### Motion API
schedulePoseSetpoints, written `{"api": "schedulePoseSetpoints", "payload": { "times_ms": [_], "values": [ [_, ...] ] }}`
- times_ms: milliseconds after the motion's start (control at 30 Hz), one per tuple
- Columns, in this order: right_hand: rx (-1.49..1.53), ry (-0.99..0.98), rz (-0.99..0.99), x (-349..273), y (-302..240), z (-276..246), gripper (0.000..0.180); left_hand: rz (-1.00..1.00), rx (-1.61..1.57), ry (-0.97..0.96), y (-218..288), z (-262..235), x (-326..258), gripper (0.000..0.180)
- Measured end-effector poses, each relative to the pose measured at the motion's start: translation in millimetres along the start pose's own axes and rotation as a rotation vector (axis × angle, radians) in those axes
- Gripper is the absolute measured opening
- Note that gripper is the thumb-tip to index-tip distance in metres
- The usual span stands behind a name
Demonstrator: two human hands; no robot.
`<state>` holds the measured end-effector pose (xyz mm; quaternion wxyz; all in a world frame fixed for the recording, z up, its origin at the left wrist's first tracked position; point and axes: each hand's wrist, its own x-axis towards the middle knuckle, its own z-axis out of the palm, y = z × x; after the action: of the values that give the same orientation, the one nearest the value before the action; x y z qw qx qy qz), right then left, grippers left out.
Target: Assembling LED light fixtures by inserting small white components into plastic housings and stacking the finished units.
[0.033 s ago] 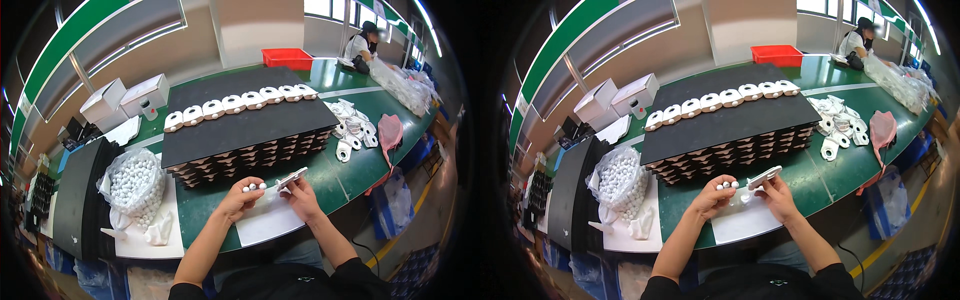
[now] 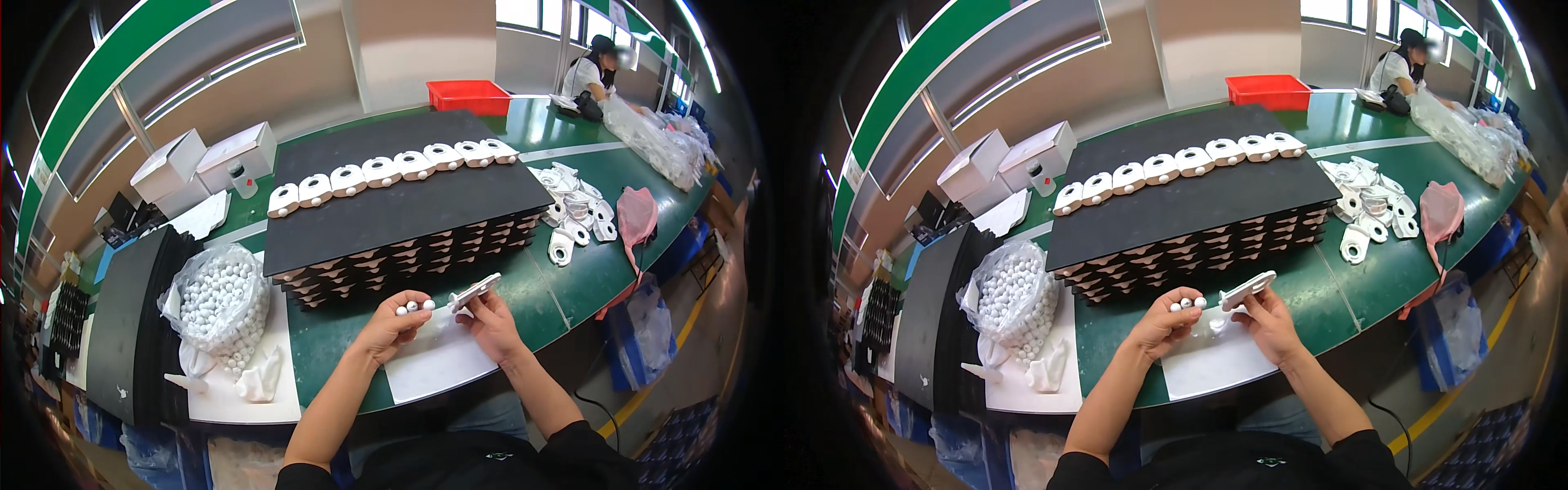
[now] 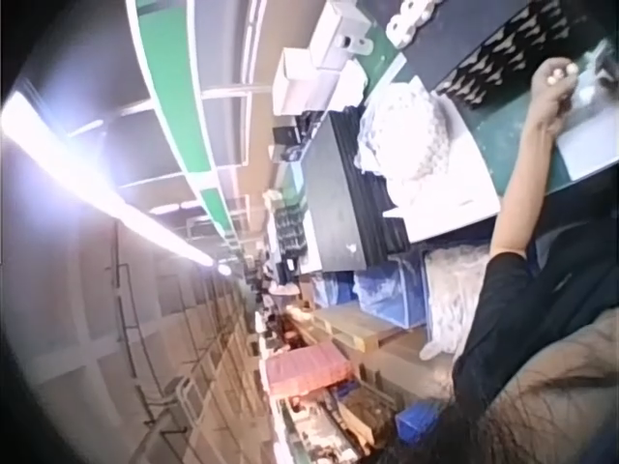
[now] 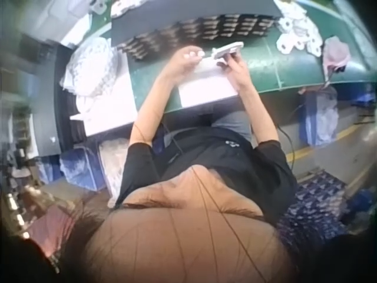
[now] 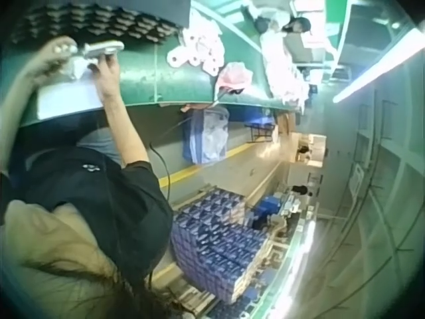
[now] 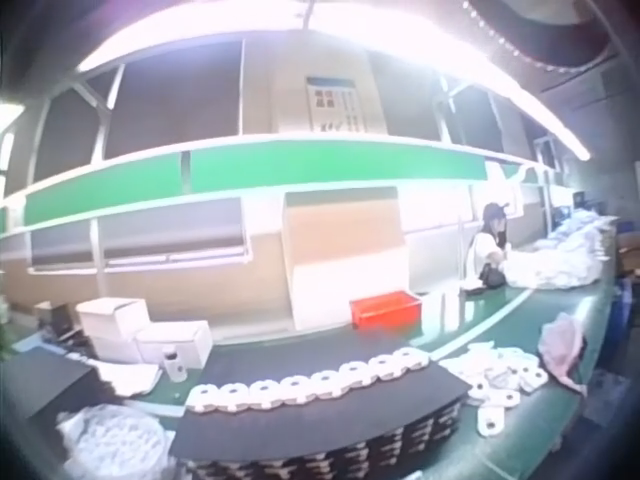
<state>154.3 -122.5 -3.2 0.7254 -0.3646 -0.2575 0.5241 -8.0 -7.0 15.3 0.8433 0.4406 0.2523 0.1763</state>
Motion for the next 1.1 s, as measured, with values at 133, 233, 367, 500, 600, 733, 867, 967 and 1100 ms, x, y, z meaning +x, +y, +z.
{"api": "schedulePoseSetpoints", "payload": {
  "times_ms": [133, 233, 367, 500, 600, 733, 867, 967, 1100],
  "values": [
    [0.031, 0.009, 0.002, 3, 3, -4, 0.019, -0.017, -0.009, 0.004, 1, 7, 2, 0.025],
    [0.009, 0.006, 0.023, 4, 5, -7, 0.019, 0.03, 0.07, 0.034, -1, 8, 2, 0.025],
    [-0.016, 0.005, 0.027, 4, 6, -6, 0.02, 0.048, 0.103, 0.023, 0, 8, 1, 0.025],
    [-0.058, 0.019, 0.025, 4, 6, -2, 0.018, 0.058, 0.136, 0.036, -1, 9, 2, 0.024],
    [-0.063, 0.012, 0.021, 4, 6, -3, 0.018, 0.069, 0.148, 0.037, -2, 10, 2, 0.024],
    [-0.058, 0.0, 0.011, 4, 5, -2, 0.019, 0.106, 0.219, 0.072, -1, 15, 3, 0.023],
    [-0.142, 0.012, 0.032, 0, 4, 3, 0.022, 0.222, 0.37, 0.065, -8, 12, 5, 0.02],
    [-0.324, -0.051, -0.096, 2, -3, 10, 0.02, 0.225, 0.416, 0.068, -10, 4, 6, 0.023],
    [-0.501, -0.199, -0.169, 16, -33, 32, 0.019, 0.359, 0.422, 0.055, -9, 2, 11, 0.024]
  ]
}}
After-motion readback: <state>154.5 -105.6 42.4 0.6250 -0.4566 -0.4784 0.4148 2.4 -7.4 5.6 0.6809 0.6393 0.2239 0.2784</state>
